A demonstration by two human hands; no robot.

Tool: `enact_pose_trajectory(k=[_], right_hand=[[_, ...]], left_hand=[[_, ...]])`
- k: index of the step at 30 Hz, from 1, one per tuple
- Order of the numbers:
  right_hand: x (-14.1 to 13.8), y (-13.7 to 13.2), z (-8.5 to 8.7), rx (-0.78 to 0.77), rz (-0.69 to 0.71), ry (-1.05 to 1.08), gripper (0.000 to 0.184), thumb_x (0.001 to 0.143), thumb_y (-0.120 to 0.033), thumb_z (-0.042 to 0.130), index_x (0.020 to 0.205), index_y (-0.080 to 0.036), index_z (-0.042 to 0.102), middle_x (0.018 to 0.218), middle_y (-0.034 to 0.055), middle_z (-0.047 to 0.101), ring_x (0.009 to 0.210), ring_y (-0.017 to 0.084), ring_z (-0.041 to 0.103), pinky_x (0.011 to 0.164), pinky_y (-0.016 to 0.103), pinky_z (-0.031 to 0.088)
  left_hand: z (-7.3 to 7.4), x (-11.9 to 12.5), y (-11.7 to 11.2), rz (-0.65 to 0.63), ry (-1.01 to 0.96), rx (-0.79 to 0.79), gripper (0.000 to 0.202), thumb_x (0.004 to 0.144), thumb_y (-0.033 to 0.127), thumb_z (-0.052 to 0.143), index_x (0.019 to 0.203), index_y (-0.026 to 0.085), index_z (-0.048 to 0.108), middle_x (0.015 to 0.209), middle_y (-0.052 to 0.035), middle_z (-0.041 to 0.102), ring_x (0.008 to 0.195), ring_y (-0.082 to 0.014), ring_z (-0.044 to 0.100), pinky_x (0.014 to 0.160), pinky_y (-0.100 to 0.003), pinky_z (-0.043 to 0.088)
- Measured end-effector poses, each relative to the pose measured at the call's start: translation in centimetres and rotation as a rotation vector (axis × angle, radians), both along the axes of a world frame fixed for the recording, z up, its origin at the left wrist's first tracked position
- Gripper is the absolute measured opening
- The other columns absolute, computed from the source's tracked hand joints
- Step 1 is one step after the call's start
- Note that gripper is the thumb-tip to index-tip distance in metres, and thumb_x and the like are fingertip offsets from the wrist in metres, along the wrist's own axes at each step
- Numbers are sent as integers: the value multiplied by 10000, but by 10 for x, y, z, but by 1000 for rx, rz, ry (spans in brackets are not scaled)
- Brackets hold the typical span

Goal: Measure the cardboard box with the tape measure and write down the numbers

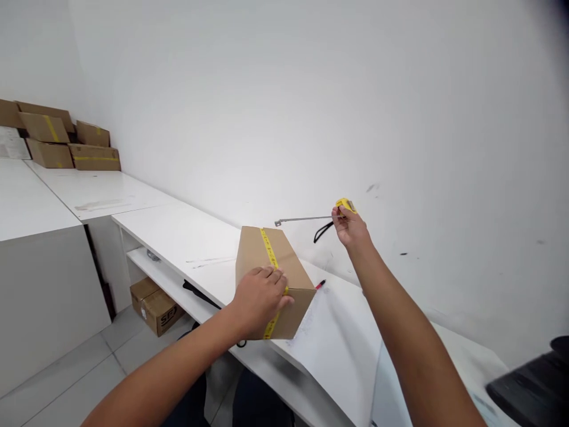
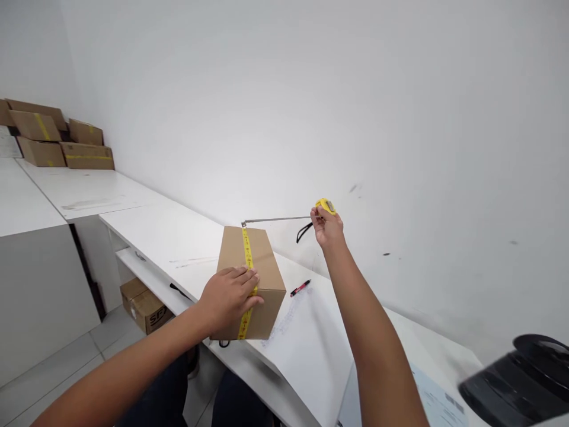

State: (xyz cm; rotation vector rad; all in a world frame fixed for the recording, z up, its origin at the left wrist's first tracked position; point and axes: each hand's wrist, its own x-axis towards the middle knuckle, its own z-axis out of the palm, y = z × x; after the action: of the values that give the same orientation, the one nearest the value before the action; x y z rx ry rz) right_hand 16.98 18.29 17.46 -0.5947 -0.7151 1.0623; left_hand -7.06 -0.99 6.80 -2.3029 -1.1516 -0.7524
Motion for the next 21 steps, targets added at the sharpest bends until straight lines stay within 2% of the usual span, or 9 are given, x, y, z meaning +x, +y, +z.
enact_pose_trajectory(k=[3, 5, 7, 9, 12, 14, 17, 19, 21], right_hand=[[16, -14, -10, 10, -64, 98, 183, 864, -65, 646, 818, -212, 546, 793, -48, 610, 691, 34, 645, 718, 121, 616], [26, -22, -21, 3, -80, 141, 170, 871, -104, 653, 811, -216, 541, 774, -59, 588, 642, 40, 625, 682, 148, 624], [33, -29, -32, -16, -78, 165, 151, 870, -156, 660, 811, -221, 537, 751, -61, 572, 586, 50, 596, 630, 179, 625], [35, -35, -42, -32, -74, 174, 156, 859, -222, 681, 815, -225, 531, 737, -59, 568, 556, 60, 574, 598, 204, 622], [25, -43, -54, -27, -81, 172, 239, 794, -262, 758, 837, -226, 525, 755, -58, 591, 592, 67, 594, 639, 230, 632], [13, -51, -63, 28, -100, 154, 365, 708, -253, 841, 876, -233, 518, 800, -64, 621, 647, 78, 630, 681, 258, 641], [1, -65, -77, 135, -135, 101, 621, 567, -292, 952, 966, -264, 477, 891, -68, 664, 734, 121, 689, 706, 328, 647], [1, -74, -86, 152, -134, 63, 720, 517, -325, 981, 1000, -273, 450, 920, -60, 677, 760, 143, 708, 709, 354, 641], [7, -83, -94, 143, -126, 34, 749, 501, -336, 988, 1011, -273, 442, 922, -57, 679, 756, 149, 712, 700, 356, 629]], left_hand=[[-1, -16, -2, -54, -136, 81, 340, 965, 412, 632, 1185, 159, 690, 1232, -117, 746, 1151, -275, 709, 954, -406, 585], [-3, -28, -6, -31, -350, 100, 353, 993, 427, 579, 1228, 189, 688, 1236, -106, 747, 1159, -260, 708, 979, -410, 585], [-11, -39, -10, 59, -630, 46, 376, 992, 465, 561, 1242, 218, 693, 1215, -86, 756, 1145, -254, 711, 991, -416, 581], [-26, -44, -14, 153, -905, -64, 411, 974, 521, 549, 1204, 223, 715, 1135, -57, 779, 1088, -252, 721, 960, -403, 587], [-61, -37, -18, 210, -1202, -208, 490, 918, 601, 550, 1097, 192, 752, 966, -38, 788, 976, -256, 727, 870, -356, 597], [-85, -26, -20, 212, -1305, -244, 499, 878, 614, 585, 1074, 189, 759, 967, -45, 781, 981, -267, 719, 893, -363, 585], [-110, -10, -23, 223, -1394, -273, 492, 859, 596, 624, 1134, 205, 742, 1138, -74, 756, 1128, -292, 678, 1025, -413, 530], [-116, -6, -25, 211, -1404, -315, 517, 868, 588, 632, 1213, 209, 705, 1263, -102, 711, 1227, -302, 634, 1083, -445, 491], [-112, -8, -29, 161, -1337, -329, 601, 878, 576, 643, 1357, 215, 609, 1415, -128, 618, 1339, -306, 558, 1136, -472, 446]])
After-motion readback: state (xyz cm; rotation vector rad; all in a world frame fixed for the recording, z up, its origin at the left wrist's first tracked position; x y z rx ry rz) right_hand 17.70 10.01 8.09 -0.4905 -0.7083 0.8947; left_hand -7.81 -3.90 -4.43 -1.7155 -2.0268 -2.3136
